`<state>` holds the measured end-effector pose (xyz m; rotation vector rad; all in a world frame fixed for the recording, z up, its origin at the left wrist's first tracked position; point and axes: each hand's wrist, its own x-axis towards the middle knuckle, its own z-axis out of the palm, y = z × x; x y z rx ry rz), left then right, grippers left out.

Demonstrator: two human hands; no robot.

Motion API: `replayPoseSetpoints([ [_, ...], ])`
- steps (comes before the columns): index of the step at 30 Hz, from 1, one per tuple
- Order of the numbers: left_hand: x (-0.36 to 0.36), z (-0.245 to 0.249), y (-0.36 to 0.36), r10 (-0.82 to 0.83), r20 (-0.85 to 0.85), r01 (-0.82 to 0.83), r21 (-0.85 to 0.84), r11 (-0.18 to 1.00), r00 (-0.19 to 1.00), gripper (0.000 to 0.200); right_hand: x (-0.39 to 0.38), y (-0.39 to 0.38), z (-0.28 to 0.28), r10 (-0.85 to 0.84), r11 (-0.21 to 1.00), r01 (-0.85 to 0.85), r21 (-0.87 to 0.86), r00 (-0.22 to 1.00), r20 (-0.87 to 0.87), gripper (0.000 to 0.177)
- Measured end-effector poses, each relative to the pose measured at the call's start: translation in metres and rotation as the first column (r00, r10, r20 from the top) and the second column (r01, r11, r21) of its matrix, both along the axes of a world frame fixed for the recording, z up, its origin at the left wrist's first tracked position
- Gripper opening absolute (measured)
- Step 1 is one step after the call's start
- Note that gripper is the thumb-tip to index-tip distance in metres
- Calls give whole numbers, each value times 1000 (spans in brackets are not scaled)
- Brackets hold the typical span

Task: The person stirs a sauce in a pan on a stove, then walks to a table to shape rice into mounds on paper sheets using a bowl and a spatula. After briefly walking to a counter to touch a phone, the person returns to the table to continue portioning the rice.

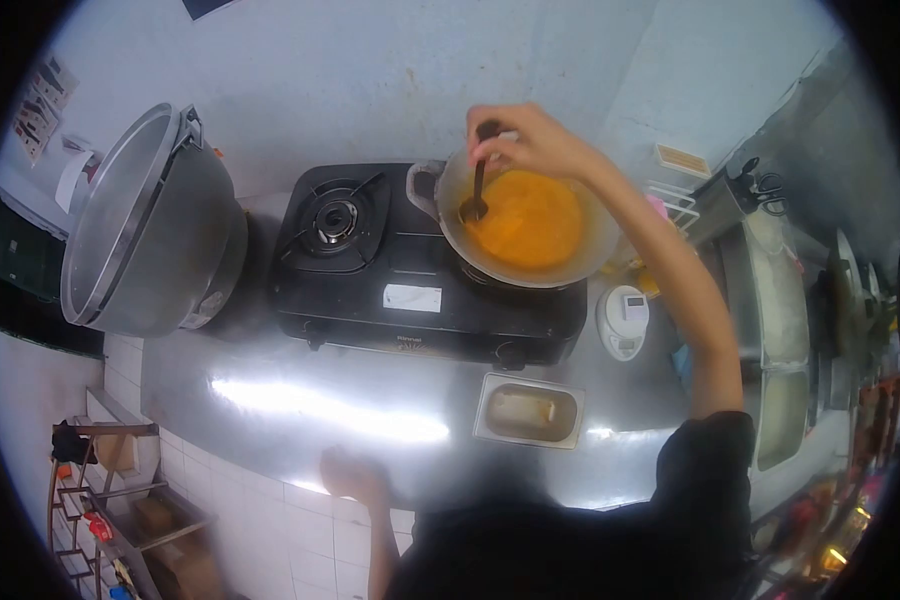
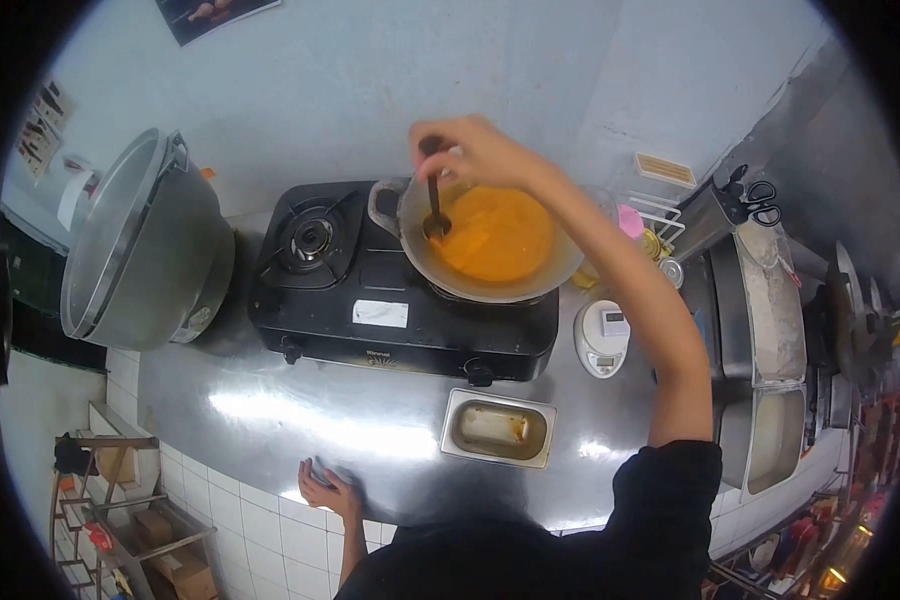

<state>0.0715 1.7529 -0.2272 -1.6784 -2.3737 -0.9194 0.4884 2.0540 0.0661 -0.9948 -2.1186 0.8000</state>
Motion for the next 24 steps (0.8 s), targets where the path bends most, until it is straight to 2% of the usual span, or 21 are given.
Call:
replayPoseSetpoints([
  [1,1,1,1,0,-42,-1,-9,1000,999,48,-8,-12,7,-2,1000,2,-1,1000,1,5],
  [3,2,2,1,-1,-14,1,0,1000,1000,48,-21,-30,22,94,981,-62,-182,980,174,8],
  [7,2,2,1,-1,91,-2,33,999,996,49,-30,-18,18,162,977,-129,-172,967,198,7],
  [10,-1,-4,0,2,-17,-2,27,1000,1000,49,-19,24,3,70,995,-61,-80,992,108,8],
  [12,-2,-8,-1,15,-13,-15,3,1000,1000,49,-5,45,-1,-109,993,112,-42,992,70,7],
  [13,-2,-8,0,34,-10,-35,-22,999,999,49,6,53,-4,-113,992,117,-43,991,70,7],
  [14,-2,-8,0,31,-11,-31,-23,999,999,49,20,58,-6,-218,975,220,-35,975,50,7],
  [15,-1,-7,0,33,12,-32,-10,999,999,49,34,60,-10,-319,947,320,-29,947,29,7],
  [18,0,-6,0,34,36,-35,5,999,999,49,81,46,-22,-482,876,483,-10,875,-50,6],
  [21,-3,-8,-1,24,12,-24,6,1000,1000,50,112,9,-33,-628,769,639,21,762,-158,10],
  [23,-3,-8,-1,13,-14,-13,7,1000,1000,50,125,-15,-48,-742,653,758,3,640,-198,9],
  [24,-1,-8,0,16,-17,-16,25,1000,1000,50,124,-26,-56,-741,654,757,6,642,-199,9],
])
